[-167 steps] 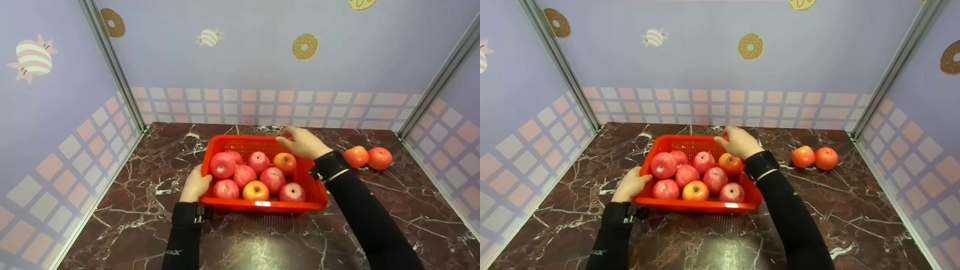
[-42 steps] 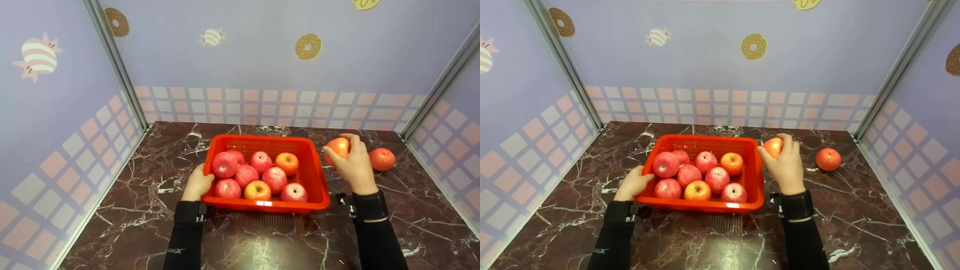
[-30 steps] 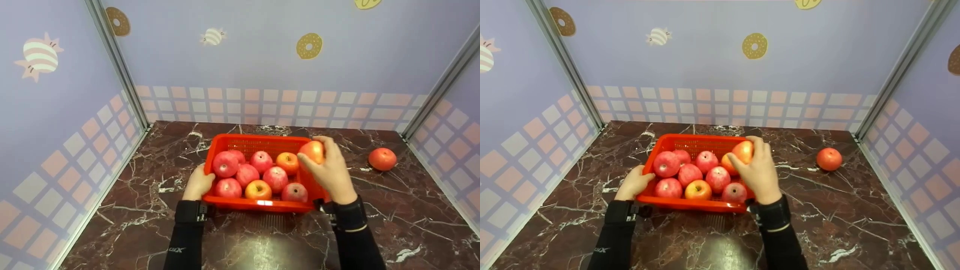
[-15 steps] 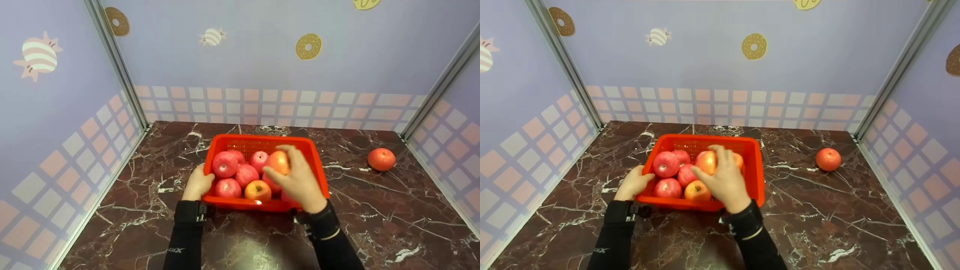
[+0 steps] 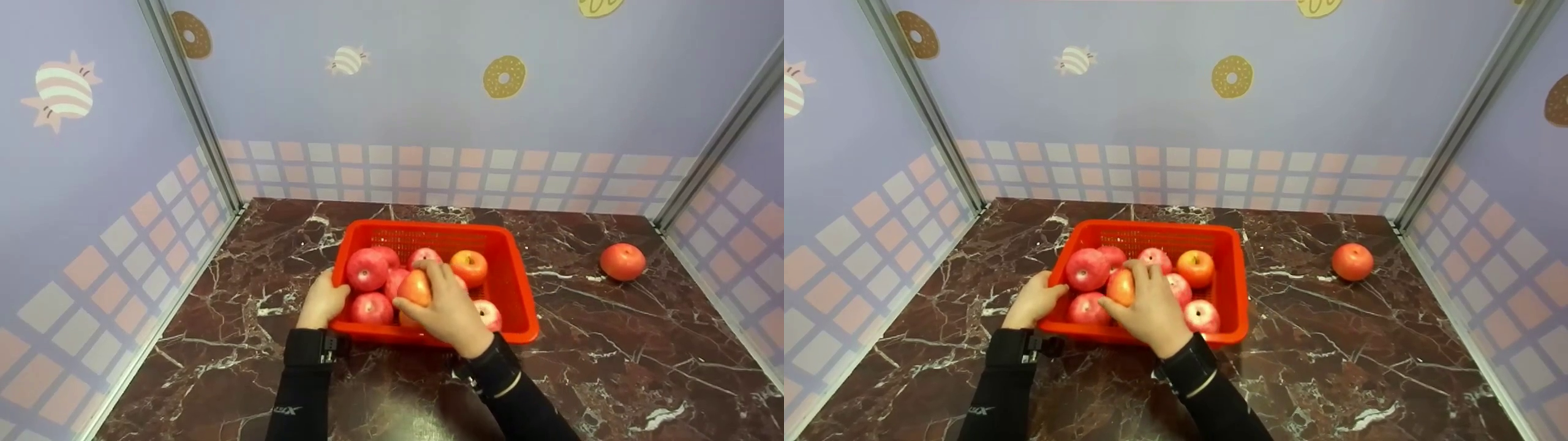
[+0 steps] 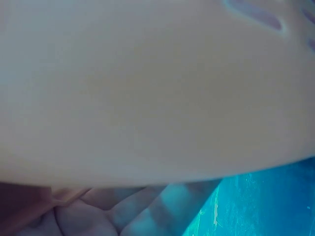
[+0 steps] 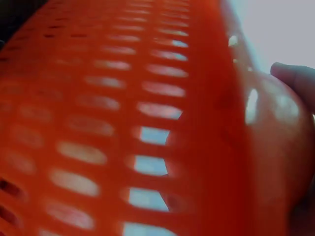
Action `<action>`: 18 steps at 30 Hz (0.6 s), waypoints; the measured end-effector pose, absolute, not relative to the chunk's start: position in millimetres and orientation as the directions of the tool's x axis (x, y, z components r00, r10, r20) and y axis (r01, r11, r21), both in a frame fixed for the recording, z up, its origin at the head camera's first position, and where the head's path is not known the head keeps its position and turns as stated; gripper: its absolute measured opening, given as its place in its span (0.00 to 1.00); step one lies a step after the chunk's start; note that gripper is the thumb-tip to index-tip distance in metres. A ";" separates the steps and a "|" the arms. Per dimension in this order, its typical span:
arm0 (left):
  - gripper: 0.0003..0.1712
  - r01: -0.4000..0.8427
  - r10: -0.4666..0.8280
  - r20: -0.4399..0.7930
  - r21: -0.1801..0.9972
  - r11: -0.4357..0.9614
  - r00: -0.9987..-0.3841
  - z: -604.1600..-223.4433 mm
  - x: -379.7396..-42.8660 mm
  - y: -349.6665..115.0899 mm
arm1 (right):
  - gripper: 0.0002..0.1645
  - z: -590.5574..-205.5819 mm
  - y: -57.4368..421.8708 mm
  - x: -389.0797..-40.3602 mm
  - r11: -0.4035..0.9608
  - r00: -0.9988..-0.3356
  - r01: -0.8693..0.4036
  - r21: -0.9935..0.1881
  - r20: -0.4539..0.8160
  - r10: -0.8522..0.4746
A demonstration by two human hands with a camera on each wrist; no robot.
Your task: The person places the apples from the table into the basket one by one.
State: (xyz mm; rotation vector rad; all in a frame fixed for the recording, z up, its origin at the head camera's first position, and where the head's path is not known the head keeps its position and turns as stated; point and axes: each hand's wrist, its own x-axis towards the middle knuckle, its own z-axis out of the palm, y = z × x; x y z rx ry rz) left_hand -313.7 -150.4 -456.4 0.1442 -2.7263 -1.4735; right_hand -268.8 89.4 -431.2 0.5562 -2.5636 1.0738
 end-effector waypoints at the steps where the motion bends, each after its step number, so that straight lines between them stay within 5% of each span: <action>1: 0.28 -0.063 -0.100 -0.011 0.837 0.543 -0.995 -456.5 -313.6 -150.1 | 0.38 -433.8 87.7 -269.4 0.645 -0.876 -0.464 -0.607 0.420 -0.235; 18: 0.27 -0.044 -0.094 0.009 0.835 0.549 -0.996 -456.3 -313.3 -149.6 | 0.50 -457.2 73.9 -274.2 0.704 -0.734 -0.603 -0.376 0.608 -0.303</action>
